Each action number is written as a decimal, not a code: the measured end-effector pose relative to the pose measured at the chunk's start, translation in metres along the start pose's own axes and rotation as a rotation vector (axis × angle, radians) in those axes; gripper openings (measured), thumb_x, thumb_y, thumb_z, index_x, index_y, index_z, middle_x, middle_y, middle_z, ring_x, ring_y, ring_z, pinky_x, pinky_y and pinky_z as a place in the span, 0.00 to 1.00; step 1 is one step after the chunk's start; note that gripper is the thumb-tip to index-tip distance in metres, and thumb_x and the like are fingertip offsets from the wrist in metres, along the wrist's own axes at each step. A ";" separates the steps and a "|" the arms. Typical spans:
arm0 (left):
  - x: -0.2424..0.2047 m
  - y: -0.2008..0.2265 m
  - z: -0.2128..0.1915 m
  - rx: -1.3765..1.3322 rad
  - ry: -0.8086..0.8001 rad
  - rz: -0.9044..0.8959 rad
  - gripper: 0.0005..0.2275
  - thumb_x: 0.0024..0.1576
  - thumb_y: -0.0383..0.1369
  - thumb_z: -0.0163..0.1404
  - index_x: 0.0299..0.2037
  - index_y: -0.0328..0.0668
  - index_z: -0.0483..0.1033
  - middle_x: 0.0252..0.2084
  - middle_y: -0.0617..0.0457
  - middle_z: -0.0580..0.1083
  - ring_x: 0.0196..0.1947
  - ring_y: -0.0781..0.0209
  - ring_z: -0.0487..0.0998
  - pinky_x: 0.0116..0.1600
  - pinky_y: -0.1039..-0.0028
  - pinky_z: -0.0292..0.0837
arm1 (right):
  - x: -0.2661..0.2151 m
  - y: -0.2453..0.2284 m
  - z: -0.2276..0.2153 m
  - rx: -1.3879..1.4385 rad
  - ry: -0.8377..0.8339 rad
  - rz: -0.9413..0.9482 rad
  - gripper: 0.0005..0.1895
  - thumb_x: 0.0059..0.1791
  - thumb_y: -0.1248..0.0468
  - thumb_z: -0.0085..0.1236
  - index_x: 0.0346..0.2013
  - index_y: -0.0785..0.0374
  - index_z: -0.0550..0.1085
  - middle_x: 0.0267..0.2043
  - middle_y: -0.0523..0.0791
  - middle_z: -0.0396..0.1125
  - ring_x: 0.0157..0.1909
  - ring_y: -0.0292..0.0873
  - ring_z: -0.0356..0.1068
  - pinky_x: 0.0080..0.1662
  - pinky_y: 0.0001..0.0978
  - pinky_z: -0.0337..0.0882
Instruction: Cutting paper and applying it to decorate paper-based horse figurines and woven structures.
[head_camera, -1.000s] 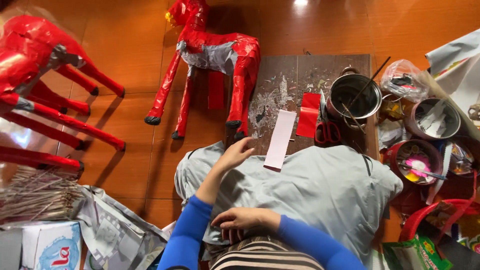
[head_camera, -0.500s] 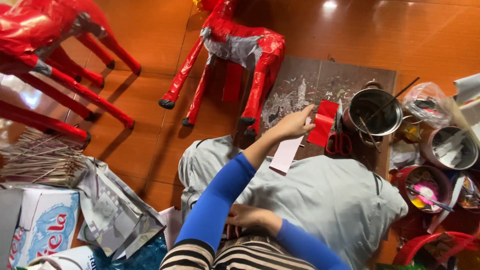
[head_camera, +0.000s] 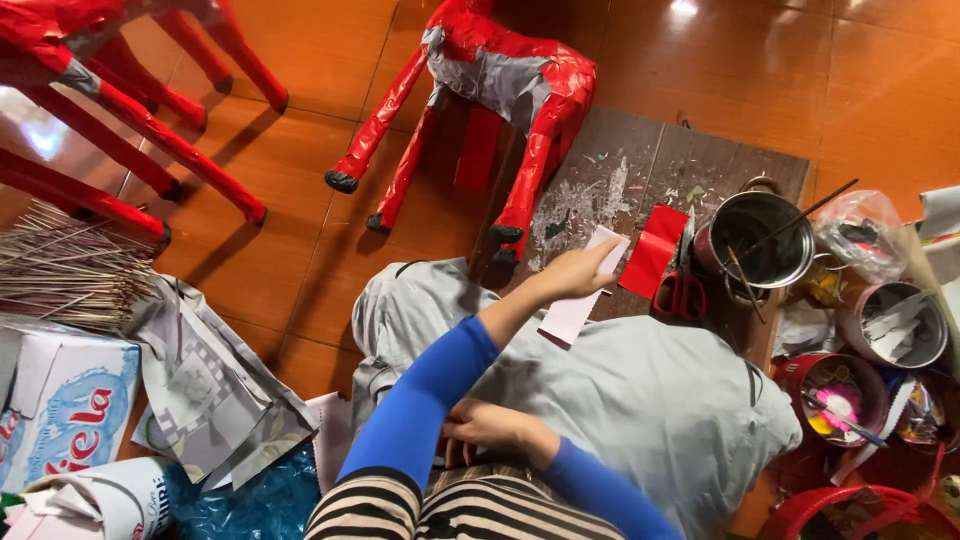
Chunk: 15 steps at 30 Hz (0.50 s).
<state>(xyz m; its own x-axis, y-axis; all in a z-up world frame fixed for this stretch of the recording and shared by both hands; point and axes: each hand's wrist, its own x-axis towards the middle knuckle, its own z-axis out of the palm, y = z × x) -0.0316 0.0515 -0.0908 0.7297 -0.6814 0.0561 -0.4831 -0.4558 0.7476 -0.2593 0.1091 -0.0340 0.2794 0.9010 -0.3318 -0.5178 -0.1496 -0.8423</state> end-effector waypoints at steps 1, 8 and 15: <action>-0.020 -0.005 0.001 0.003 0.005 0.004 0.32 0.59 0.42 0.53 0.71 0.42 0.54 0.50 0.29 0.76 0.48 0.31 0.77 0.51 0.51 0.73 | -0.001 0.000 0.000 -0.007 0.001 -0.001 0.15 0.61 0.60 0.46 0.51 0.69 0.74 0.42 0.48 0.74 0.38 0.42 0.76 0.34 0.31 0.75; -0.155 -0.030 -0.026 -0.504 -0.091 -0.345 0.24 0.60 0.38 0.53 0.67 0.43 0.67 0.49 0.43 0.78 0.43 0.56 0.80 0.46 0.66 0.76 | -0.005 -0.016 -0.001 -0.086 0.025 -0.018 0.17 0.62 0.61 0.44 0.61 0.67 0.68 0.44 0.47 0.75 0.39 0.41 0.76 0.42 0.32 0.76; -0.239 -0.023 -0.095 -1.020 0.240 -0.480 0.19 0.62 0.34 0.52 0.64 0.42 0.71 0.46 0.52 0.79 0.43 0.66 0.80 0.46 0.75 0.78 | -0.005 -0.019 0.005 -0.094 -0.025 -0.071 0.20 0.61 0.64 0.41 0.69 0.62 0.66 0.44 0.47 0.74 0.42 0.37 0.74 0.46 0.30 0.75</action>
<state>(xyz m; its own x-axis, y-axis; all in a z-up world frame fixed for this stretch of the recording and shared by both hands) -0.1487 0.2790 -0.0581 0.8588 -0.3864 -0.3363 0.4053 0.1112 0.9074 -0.2545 0.1099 -0.0142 0.2915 0.9205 -0.2602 -0.4187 -0.1218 -0.8999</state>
